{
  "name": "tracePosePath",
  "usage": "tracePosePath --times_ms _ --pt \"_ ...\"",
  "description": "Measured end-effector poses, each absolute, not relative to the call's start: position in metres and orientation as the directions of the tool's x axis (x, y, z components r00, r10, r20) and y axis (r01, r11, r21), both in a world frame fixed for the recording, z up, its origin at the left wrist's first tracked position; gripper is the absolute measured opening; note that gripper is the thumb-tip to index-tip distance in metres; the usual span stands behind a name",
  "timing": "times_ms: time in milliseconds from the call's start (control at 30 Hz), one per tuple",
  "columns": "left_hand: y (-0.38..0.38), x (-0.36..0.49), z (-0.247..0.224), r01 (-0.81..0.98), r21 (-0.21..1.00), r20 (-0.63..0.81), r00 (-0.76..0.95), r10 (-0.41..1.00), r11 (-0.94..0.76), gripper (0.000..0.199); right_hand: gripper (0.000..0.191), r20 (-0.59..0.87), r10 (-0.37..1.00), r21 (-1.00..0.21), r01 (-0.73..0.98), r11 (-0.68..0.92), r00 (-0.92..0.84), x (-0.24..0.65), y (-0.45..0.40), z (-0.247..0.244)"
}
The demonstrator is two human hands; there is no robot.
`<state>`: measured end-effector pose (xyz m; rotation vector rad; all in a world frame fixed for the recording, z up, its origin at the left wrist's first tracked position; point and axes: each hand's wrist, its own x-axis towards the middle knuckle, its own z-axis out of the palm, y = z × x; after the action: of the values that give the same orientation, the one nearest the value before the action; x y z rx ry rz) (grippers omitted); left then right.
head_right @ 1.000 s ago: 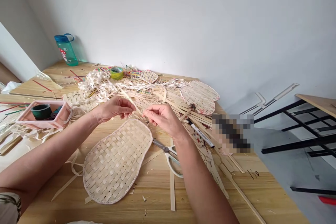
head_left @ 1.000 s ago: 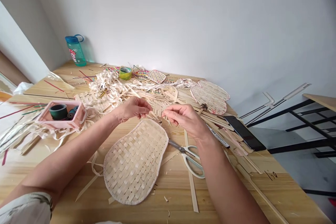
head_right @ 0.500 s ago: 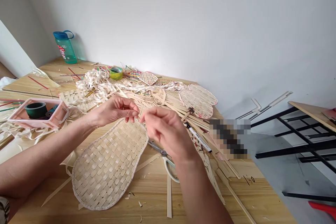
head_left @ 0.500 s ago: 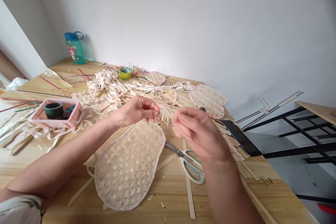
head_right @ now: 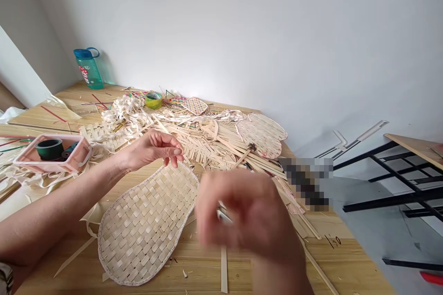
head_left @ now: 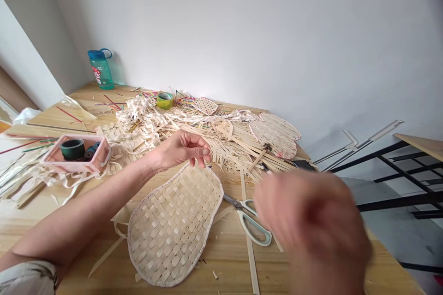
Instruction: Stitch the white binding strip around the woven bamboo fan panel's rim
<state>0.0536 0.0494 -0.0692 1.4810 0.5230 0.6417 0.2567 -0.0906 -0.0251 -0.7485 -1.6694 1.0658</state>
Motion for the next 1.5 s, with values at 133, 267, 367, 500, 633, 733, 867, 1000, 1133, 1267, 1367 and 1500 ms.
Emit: tracePosePath --times_ms 133,267,367,500,633,733,867,1000,1133,1267,1367,1500 --pt "0.049 0.052 -0.067 -0.083 0.996 0.077 0.731 0.678 -0.024 0.022 0.025 0.311 0.950 -0.923 0.226 0.312 -0.041 0.260 -0.037 -0.034" --pt "0.048 0.052 -0.064 -0.084 0.996 0.087 0.725 0.684 -0.037 0.025 0.025 0.114 0.967 -0.948 0.266 0.174 -0.226 0.255 -0.016 -0.056" --pt "0.049 0.052 -0.062 -0.089 0.995 0.095 0.697 0.711 -0.046 0.026 0.028 0.040 0.953 -0.967 0.227 0.112 -0.299 0.254 -0.018 -0.061" --pt "0.049 0.053 -0.062 -0.081 0.996 0.081 0.657 0.749 -0.037 0.025 0.021 0.065 0.976 -0.975 0.193 0.107 -0.208 0.256 -0.020 -0.062" --pt "0.049 0.053 -0.061 -0.074 0.997 0.070 0.643 0.763 -0.028 0.025 0.021 0.090 0.977 -0.972 0.198 0.128 -0.191 0.257 -0.018 -0.062" --pt "0.048 0.053 -0.059 -0.076 0.996 0.079 0.636 0.768 -0.039 0.025 0.020 0.103 0.976 -0.970 0.196 0.141 -0.191 0.256 -0.019 -0.060" --pt "0.047 0.052 -0.056 -0.089 0.996 0.074 0.630 0.773 -0.023 0.024 0.019 0.113 0.974 -0.970 0.191 0.151 -0.197 0.256 -0.019 -0.060" --pt "0.046 0.051 -0.057 -0.126 0.992 0.061 0.620 0.782 0.023 0.024 0.023 0.109 0.975 -0.971 0.191 0.146 -0.191 0.257 -0.017 -0.063" --pt "0.049 0.049 -0.058 -0.169 0.983 0.052 0.636 0.770 0.073 0.025 0.030 0.079 0.983 -0.974 0.199 0.112 -0.163 0.259 -0.014 -0.066" --pt "0.050 0.047 -0.057 -0.176 0.972 -0.004 0.652 0.758 0.157 0.028 0.047 -0.038 0.983 -0.976 0.219 0.002 -0.179 0.261 -0.009 -0.075" --pt "0.046 0.047 -0.054 -0.205 0.965 0.034 0.720 0.694 0.166 0.029 0.060 -0.137 0.956 -0.976 0.200 -0.086 -0.258 0.254 -0.007 -0.089" --pt "0.030 0.053 -0.051 -0.152 0.980 0.051 0.821 0.569 0.132 0.029 0.068 -0.148 0.924 -0.986 0.124 -0.111 -0.353 0.238 -0.005 -0.103"
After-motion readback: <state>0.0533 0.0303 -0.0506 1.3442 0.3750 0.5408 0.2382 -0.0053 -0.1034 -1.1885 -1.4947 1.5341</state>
